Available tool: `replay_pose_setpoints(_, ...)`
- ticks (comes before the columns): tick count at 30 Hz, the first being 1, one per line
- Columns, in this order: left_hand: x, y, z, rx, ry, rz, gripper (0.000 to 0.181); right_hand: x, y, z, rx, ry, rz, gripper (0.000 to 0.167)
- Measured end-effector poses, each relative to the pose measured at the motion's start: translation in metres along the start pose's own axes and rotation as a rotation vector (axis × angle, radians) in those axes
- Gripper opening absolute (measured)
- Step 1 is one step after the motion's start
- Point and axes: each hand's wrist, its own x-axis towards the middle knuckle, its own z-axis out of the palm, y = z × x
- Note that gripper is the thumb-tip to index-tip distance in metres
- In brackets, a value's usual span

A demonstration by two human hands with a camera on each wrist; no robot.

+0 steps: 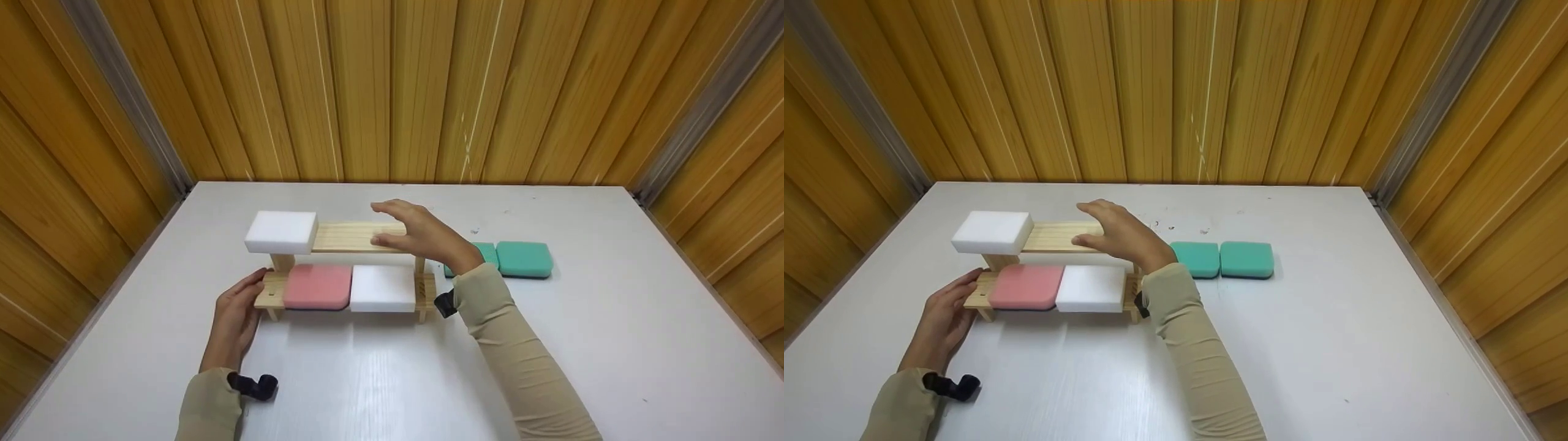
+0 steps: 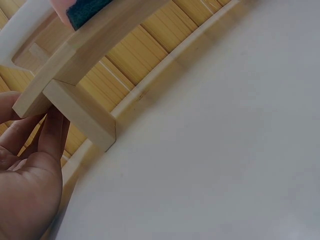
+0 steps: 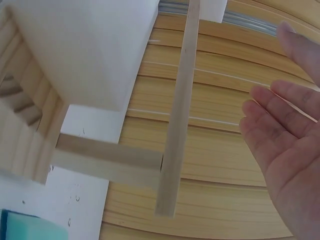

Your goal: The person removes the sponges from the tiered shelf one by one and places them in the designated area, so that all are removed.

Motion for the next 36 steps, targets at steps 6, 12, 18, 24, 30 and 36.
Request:
replay_pose_setpoints(6, -0.001, 0.001, 0.000, -0.015, 0.006, -0.003, 0.050, 0.007, -0.006, 0.006, 0.019, -0.007, -0.002, 0.065)
replay_pose_setpoints(12, -0.002, 0.002, 0.000, -0.010, -0.002, -0.007, 0.051, 0.014, -0.009, 0.014, 0.040, -0.013, -0.006, 0.065)
replay_pose_setpoints(18, -0.003, 0.001, 0.000, -0.018, 0.017, -0.007, 0.048, 0.020, -0.015, 0.022, 0.033, -0.026, -0.013, 0.067)
replay_pose_setpoints(24, -0.004, 0.000, 0.003, 0.005, 0.008, 0.000, 0.048, 0.026, -0.023, 0.026, 0.021, -0.028, -0.025, 0.067)
replay_pose_setpoints(30, -0.005, 0.000, 0.005, -0.002, -0.004, 0.011, 0.050, 0.034, -0.029, 0.031, 0.022, -0.034, -0.037, 0.070)
replay_pose_setpoints(36, -0.005, -0.001, 0.006, -0.004, 0.001, 0.025, 0.049, 0.042, -0.034, 0.040, 0.005, -0.020, -0.053, 0.070)
